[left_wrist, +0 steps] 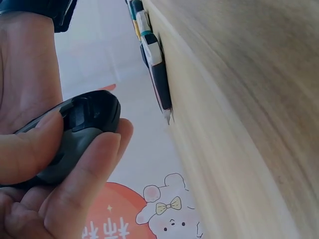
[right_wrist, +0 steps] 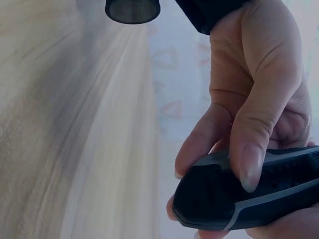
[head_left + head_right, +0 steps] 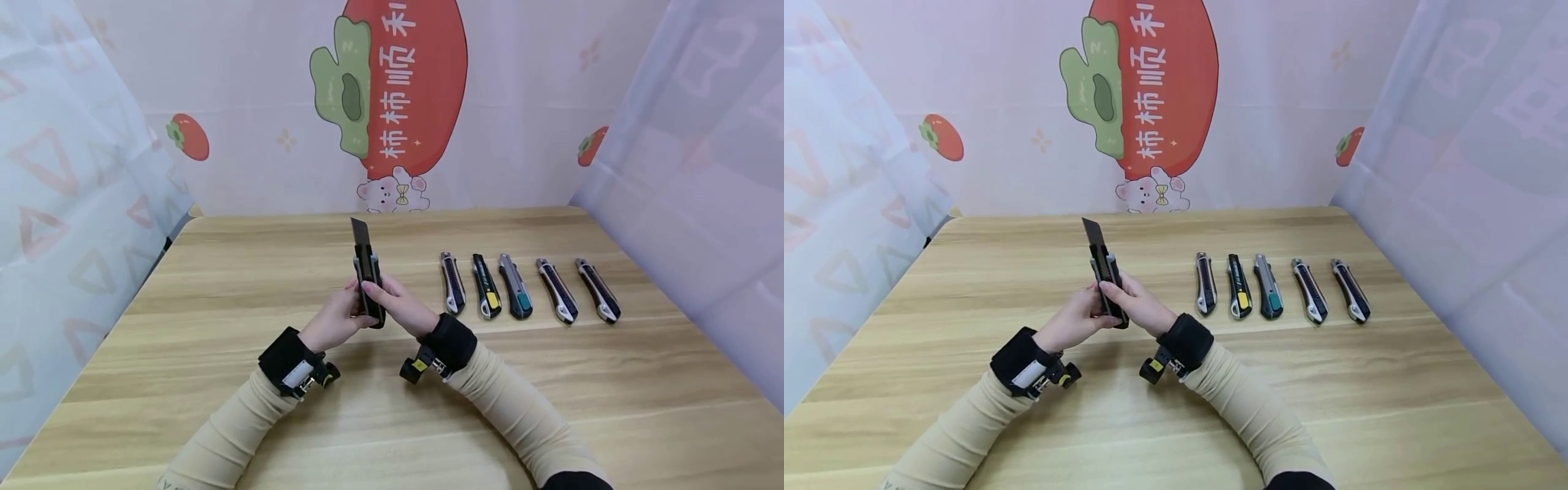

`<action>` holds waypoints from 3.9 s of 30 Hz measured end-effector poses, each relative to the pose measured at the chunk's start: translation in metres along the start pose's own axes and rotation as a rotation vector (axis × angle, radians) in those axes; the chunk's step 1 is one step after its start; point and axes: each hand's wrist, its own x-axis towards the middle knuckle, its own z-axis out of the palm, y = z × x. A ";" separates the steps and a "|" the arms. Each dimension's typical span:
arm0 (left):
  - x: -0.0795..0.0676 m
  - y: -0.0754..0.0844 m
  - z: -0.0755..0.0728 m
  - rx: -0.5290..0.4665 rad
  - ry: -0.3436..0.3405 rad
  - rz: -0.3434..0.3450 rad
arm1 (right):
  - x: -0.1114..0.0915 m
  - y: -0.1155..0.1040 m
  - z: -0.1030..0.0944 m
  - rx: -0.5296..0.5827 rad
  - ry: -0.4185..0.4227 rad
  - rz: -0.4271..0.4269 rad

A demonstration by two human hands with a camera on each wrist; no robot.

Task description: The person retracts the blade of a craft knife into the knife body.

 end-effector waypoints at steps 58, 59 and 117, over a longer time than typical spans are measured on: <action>-0.005 0.013 -0.017 0.054 -0.004 0.010 | 0.001 0.012 0.000 0.212 -0.143 0.183; -0.006 0.013 -0.017 0.065 -0.002 0.015 | 0.001 0.012 0.000 0.208 -0.141 0.180; 0.008 0.015 0.019 0.471 -0.107 -0.143 | 0.029 0.021 -0.104 -1.163 0.213 0.741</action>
